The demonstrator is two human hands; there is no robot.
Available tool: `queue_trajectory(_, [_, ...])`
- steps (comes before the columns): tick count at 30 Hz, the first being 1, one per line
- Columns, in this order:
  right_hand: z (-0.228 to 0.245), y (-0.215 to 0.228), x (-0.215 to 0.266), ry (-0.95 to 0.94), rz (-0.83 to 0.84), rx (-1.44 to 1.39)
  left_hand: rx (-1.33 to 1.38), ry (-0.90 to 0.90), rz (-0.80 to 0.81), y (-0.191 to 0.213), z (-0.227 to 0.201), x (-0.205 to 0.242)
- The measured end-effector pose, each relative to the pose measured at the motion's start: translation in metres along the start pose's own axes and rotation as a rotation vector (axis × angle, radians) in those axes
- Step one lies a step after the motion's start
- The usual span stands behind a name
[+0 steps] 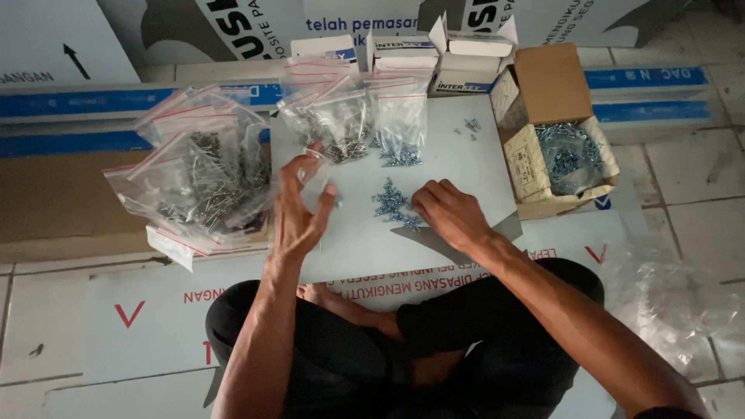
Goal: The person sits on the floor and sorts small blue screws from a pile on a white board into a small plastic cup. They use their hands to pick up the screws and place them into the cup, occasionally adjusting the pile of screws on the board.
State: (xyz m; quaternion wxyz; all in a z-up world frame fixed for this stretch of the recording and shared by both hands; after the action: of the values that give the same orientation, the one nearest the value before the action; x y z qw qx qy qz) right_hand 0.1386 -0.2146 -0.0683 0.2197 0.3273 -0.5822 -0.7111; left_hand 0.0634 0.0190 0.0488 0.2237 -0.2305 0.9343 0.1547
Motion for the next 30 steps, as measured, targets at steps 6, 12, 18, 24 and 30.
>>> queue_trajectory(6, [0.032,0.042,-0.003,0.185,-0.11,-0.052,0.193,0.144,0.082,-0.002,0.02,0.0])
queue_trajectory(12, [0.037,0.036,-0.003,0.379,-0.149,0.002,0.065,0.153,0.121,-0.005,0.028,0.003])
queue_trajectory(18, [0.024,0.017,-0.003,0.265,-0.009,0.144,0.061,0.119,0.243,-0.013,-0.002,-0.002])
queue_trajectory(24, [0.0,0.046,-0.021,-0.223,0.084,-0.271,-0.012,0.083,0.203,-0.006,-0.001,0.004])
queue_trajectory(30, [0.024,0.107,-0.062,-0.301,-0.183,-0.726,-0.242,-0.109,0.098,-0.006,-0.002,0.006])
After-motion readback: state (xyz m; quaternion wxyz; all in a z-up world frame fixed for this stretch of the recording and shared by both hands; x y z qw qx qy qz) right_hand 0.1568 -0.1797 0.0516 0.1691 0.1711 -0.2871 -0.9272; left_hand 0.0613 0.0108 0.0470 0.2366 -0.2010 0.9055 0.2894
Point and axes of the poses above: each hand's wrist, its own x-axis away from the middle knuckle, its own y-axis out of the back of the hand, z = x × y, the point moved 9 cm from there along -x, towards the middle knuckle, and after that the axes turned 10 degrees about -z, right-handed, at the moved point
